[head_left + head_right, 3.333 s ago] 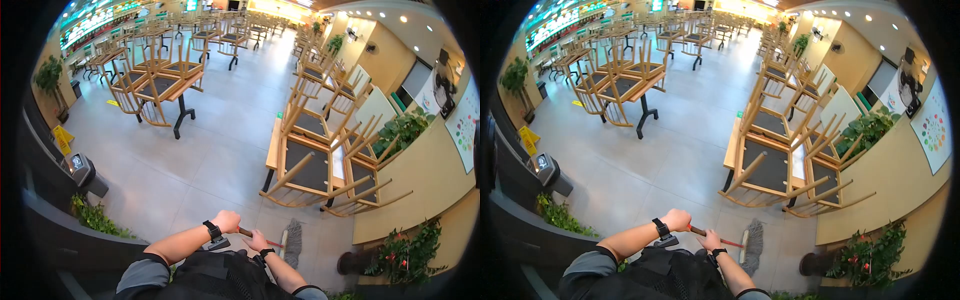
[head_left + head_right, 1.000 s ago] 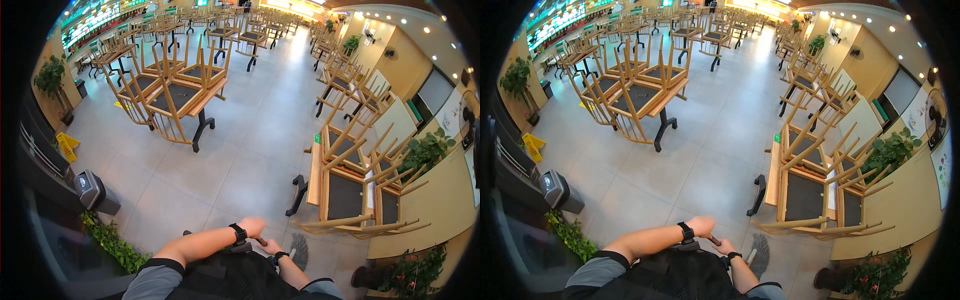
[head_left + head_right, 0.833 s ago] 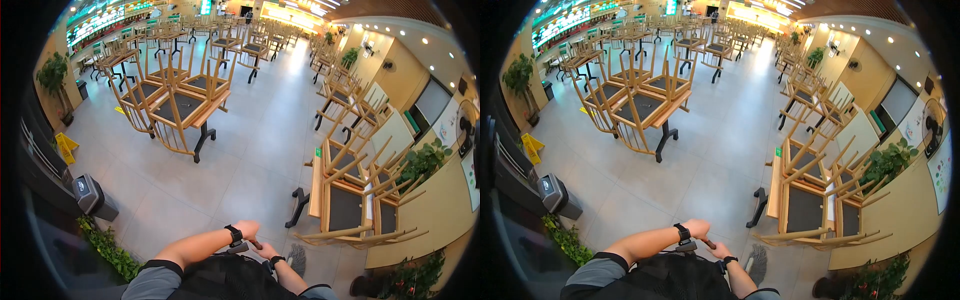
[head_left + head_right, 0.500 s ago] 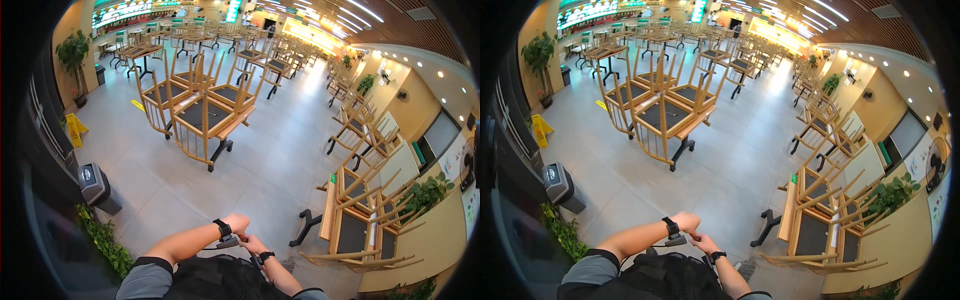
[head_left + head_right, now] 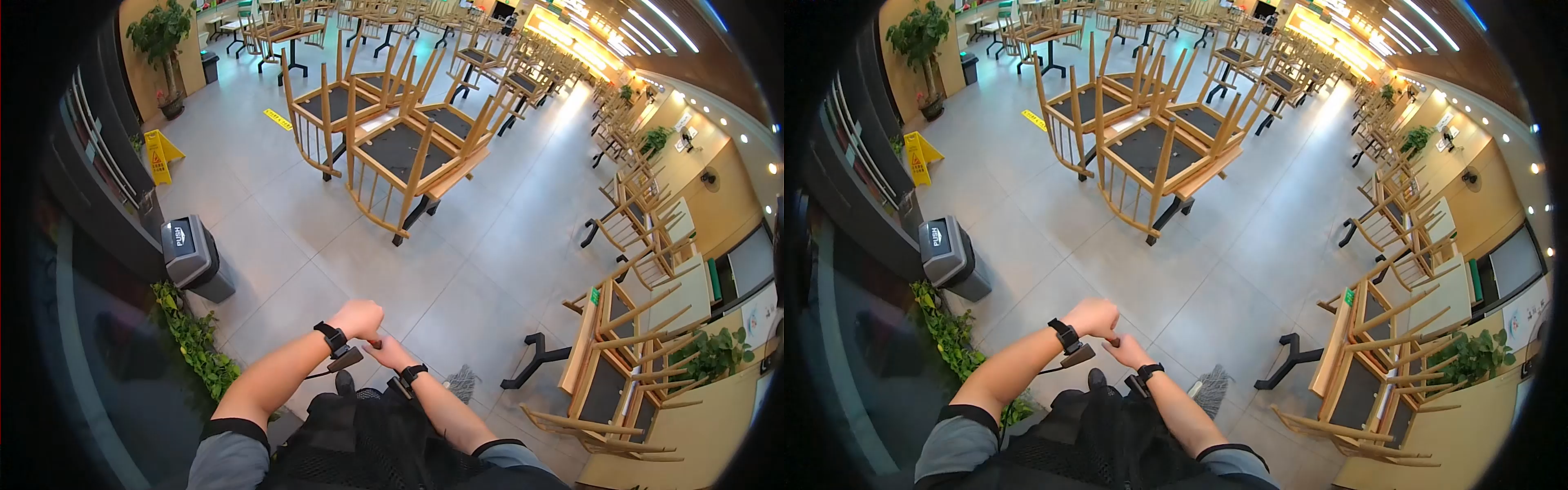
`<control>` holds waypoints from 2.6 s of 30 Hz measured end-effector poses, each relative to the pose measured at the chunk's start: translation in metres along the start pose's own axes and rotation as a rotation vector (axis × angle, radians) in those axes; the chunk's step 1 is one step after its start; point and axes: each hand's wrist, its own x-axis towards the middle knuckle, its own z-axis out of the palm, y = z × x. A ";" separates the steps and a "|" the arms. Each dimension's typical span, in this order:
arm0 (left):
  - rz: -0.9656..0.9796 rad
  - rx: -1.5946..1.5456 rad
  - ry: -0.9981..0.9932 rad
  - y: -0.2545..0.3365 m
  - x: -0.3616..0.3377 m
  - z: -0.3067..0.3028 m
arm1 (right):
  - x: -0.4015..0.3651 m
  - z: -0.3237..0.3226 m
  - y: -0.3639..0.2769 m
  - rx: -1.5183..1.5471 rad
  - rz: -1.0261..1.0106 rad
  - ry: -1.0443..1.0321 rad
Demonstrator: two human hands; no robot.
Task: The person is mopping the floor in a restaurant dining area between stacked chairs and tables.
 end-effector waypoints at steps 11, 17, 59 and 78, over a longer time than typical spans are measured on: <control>-0.054 -0.060 -0.071 -0.028 0.025 0.022 | 0.023 0.007 0.030 0.109 -0.002 -0.094; -0.024 -0.027 -0.125 0.008 0.072 0.018 | 0.006 -0.036 0.057 0.180 0.056 -0.097; 0.216 0.042 -0.001 -0.155 0.058 -0.060 | 0.139 0.015 -0.033 0.194 0.084 0.158; 0.096 0.021 0.051 -0.192 0.060 -0.046 | 0.183 0.025 -0.029 0.009 0.267 -0.060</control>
